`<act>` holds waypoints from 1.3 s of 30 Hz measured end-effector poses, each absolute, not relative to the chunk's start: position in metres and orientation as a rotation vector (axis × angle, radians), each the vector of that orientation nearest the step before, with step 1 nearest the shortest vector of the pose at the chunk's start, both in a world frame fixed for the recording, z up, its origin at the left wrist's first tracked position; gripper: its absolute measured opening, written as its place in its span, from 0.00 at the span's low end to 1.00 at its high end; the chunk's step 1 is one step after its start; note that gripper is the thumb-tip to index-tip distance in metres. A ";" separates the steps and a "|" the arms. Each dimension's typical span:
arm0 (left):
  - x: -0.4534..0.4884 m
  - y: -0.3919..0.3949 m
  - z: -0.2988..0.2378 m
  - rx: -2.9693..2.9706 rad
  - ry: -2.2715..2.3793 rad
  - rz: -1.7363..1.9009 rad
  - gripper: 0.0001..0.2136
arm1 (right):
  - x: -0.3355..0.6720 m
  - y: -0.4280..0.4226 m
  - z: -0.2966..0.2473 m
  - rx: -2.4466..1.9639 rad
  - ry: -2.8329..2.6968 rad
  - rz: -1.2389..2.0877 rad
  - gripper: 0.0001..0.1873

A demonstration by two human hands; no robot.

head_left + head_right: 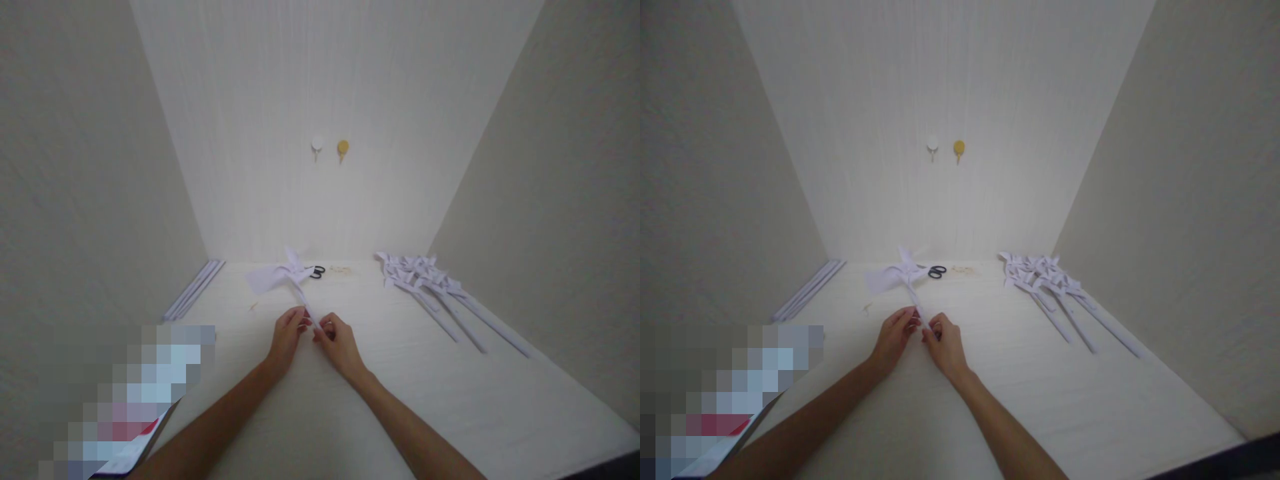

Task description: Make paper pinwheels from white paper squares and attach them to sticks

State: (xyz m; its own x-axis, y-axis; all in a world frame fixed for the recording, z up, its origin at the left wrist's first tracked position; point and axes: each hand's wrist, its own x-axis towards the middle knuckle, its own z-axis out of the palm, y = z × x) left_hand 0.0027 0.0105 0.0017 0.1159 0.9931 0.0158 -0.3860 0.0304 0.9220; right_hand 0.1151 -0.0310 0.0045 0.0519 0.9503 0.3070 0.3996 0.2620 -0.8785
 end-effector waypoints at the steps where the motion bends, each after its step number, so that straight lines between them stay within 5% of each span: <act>1: 0.003 0.010 0.003 0.948 0.833 1.282 0.09 | 0.117 -0.031 0.006 -1.309 -1.549 0.683 0.04; 6: 0.002 0.008 0.007 0.929 0.861 1.253 0.10 | 0.153 -0.039 0.041 -1.364 -1.697 0.561 0.05; 15: 0.002 0.009 0.004 1.031 0.877 1.237 0.09 | 0.299 -0.097 0.113 -1.826 -1.574 -0.152 0.10; 22: 0.003 0.009 0.004 1.064 0.884 1.224 0.08 | 0.380 -0.151 0.078 -2.237 -1.306 -0.505 0.13; 39: 0.003 0.007 0.007 1.097 0.882 1.202 0.07 | 0.438 -0.179 0.002 -2.500 -1.370 -0.447 0.14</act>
